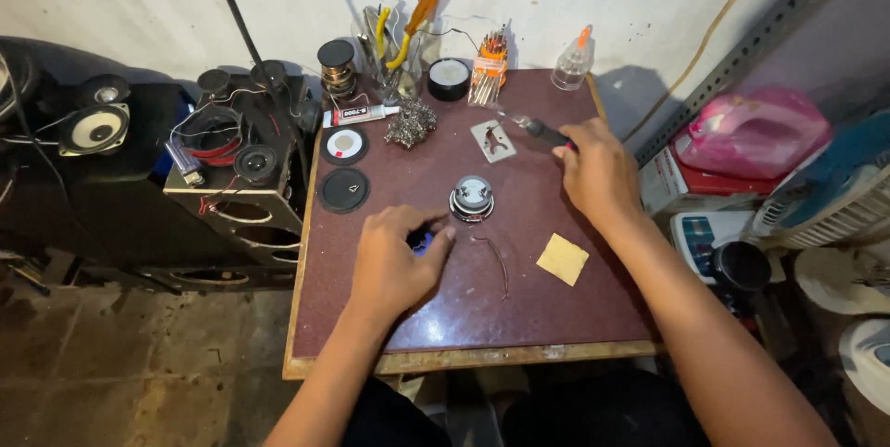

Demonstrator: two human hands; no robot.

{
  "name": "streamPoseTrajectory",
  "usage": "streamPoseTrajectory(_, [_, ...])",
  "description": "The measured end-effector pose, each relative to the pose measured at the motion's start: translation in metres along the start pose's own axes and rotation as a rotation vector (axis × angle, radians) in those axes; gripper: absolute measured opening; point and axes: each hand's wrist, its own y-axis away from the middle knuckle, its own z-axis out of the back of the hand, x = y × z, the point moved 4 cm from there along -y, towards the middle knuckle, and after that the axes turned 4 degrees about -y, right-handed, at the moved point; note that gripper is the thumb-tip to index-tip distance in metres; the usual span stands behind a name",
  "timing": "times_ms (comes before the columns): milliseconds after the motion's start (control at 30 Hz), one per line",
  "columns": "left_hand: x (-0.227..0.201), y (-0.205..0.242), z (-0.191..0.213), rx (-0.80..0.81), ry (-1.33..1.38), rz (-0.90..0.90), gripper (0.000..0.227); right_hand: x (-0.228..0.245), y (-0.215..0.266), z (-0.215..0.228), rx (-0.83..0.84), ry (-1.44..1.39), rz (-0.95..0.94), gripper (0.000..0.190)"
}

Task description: The person uses a soldering iron to attach wires to a small circular electronic component on a workbench. They hold the component and wires with one hand while applying the soldering iron with the other, repeatedly heating the connection points.

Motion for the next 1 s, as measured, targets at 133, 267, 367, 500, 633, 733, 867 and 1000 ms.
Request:
streamPoseTrajectory(133, [-0.012,-0.004,0.001,-0.048,0.035,-0.026,0.017,0.014,0.011,0.028,-0.115,-0.059,0.060,0.023])
streamPoseTrajectory(267, [-0.040,-0.007,-0.023,0.020,0.334,0.069,0.021,0.031,0.030,0.052,-0.303,-0.127,0.176,0.023])
streamPoseTrajectory(367, [-0.058,-0.011,-0.061,0.097,0.617,0.298,0.039,0.051,0.042,0.069,-0.374,-0.161,0.226,0.024])
streamPoseTrajectory(500, [-0.082,-0.012,-0.096,0.045,0.909,0.540,0.052,0.076,0.057,0.088,-0.477,-0.192,0.260,0.023])
streamPoseTrajectory(633, [-0.098,-0.012,-0.092,-0.106,0.899,0.523,0.032,0.086,0.066,0.094,-0.509,-0.217,0.270,0.024])
streamPoseTrajectory(733, [-0.102,-0.012,-0.091,-0.182,0.882,0.471,0.025,0.086,0.071,0.097,-0.526,-0.255,0.257,0.026])
streamPoseTrajectory(867, [-0.105,-0.012,-0.091,-0.275,0.789,0.363,0.016,0.093,0.090,0.103,-0.577,-0.328,0.150,0.016])
streamPoseTrajectory(1000, [-0.104,-0.009,-0.098,-0.315,0.906,0.393,0.013,0.083,0.105,0.063,-0.335,-1.238,-0.408,0.017])
